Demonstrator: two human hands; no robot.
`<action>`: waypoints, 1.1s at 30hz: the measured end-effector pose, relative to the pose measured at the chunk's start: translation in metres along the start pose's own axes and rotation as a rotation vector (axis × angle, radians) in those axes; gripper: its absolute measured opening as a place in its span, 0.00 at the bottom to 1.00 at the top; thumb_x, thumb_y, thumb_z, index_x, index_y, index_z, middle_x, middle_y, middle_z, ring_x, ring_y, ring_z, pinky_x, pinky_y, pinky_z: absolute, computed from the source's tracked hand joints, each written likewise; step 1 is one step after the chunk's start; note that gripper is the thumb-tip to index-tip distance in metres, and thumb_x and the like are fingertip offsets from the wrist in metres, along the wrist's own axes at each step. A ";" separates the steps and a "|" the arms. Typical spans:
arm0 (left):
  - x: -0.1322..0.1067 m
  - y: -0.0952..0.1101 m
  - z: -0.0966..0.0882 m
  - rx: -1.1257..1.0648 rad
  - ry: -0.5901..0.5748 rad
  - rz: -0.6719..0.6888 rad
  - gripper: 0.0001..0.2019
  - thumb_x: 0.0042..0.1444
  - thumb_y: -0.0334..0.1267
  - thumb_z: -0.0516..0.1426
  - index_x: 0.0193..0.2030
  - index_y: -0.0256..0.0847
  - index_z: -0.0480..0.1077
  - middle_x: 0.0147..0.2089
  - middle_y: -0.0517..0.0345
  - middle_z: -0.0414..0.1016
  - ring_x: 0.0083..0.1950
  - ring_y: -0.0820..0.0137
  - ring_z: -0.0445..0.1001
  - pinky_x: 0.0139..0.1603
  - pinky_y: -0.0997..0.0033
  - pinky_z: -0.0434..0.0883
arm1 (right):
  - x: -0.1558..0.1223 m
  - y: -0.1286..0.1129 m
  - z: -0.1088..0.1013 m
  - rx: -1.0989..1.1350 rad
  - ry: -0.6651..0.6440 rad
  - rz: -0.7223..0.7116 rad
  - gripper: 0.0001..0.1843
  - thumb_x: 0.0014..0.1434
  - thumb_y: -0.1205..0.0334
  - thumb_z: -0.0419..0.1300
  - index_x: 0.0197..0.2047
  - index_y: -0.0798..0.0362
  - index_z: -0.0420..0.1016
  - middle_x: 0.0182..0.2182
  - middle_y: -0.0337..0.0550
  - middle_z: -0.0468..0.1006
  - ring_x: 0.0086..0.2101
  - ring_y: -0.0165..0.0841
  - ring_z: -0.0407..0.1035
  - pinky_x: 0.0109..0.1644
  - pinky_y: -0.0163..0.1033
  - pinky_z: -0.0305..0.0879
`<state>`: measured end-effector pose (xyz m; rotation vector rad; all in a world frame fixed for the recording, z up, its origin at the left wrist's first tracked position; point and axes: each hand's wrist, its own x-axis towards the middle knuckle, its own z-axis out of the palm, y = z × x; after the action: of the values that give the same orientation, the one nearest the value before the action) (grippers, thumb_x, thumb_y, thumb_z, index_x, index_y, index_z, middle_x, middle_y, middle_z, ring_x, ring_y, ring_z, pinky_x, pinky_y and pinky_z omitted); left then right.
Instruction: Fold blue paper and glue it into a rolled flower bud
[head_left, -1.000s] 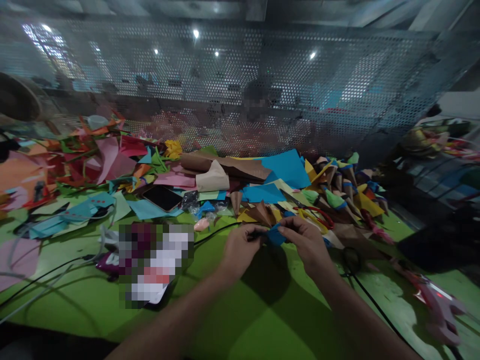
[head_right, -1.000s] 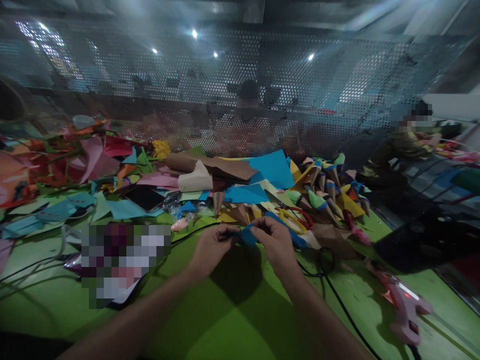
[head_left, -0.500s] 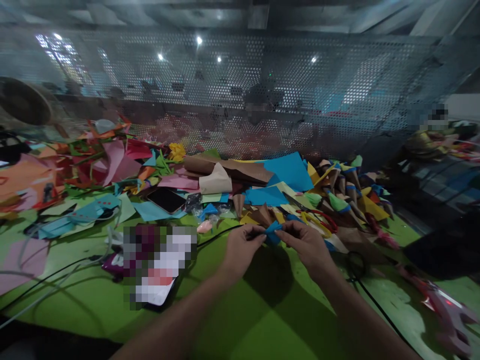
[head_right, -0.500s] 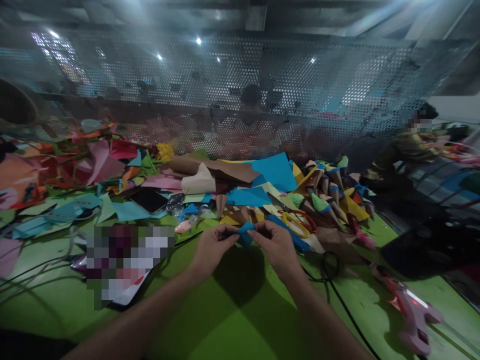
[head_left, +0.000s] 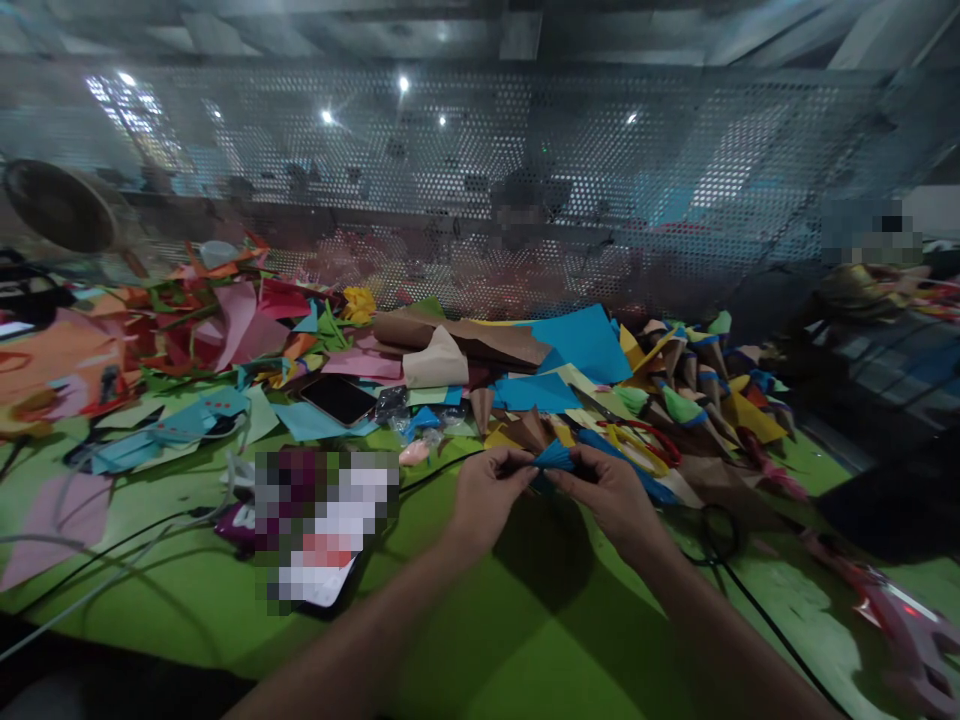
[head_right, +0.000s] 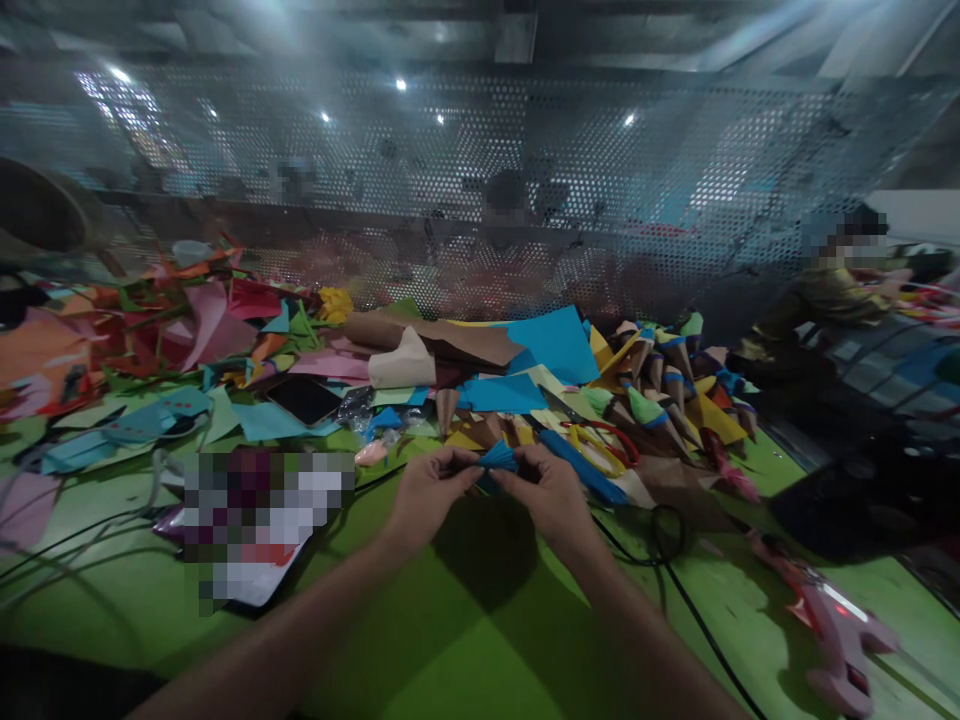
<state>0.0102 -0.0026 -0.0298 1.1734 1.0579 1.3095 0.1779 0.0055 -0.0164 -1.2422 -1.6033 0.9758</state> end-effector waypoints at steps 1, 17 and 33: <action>0.000 0.000 0.000 -0.005 0.000 0.004 0.03 0.47 0.31 0.63 0.31 0.36 0.77 0.27 0.60 0.76 0.26 0.74 0.73 0.29 0.75 0.71 | 0.000 -0.001 0.000 -0.004 0.002 -0.001 0.13 0.49 0.51 0.68 0.31 0.52 0.79 0.26 0.39 0.76 0.30 0.35 0.67 0.34 0.39 0.62; 0.000 -0.004 0.004 -0.017 0.004 0.024 0.09 0.48 0.21 0.59 0.33 0.37 0.75 0.30 0.60 0.77 0.32 0.72 0.76 0.38 0.73 0.74 | -0.002 -0.003 0.000 -0.098 0.053 -0.059 0.10 0.49 0.52 0.66 0.31 0.49 0.79 0.26 0.40 0.78 0.29 0.38 0.69 0.33 0.40 0.64; 0.000 -0.002 0.003 -0.034 -0.005 0.042 0.08 0.49 0.21 0.60 0.33 0.36 0.74 0.29 0.61 0.75 0.30 0.74 0.74 0.37 0.73 0.73 | -0.001 0.000 -0.003 -0.174 0.050 -0.056 0.12 0.48 0.53 0.67 0.34 0.50 0.79 0.28 0.40 0.80 0.30 0.39 0.73 0.35 0.40 0.68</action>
<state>0.0138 -0.0029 -0.0314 1.1786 1.0085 1.3509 0.1806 0.0047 -0.0159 -1.3208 -1.7033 0.7775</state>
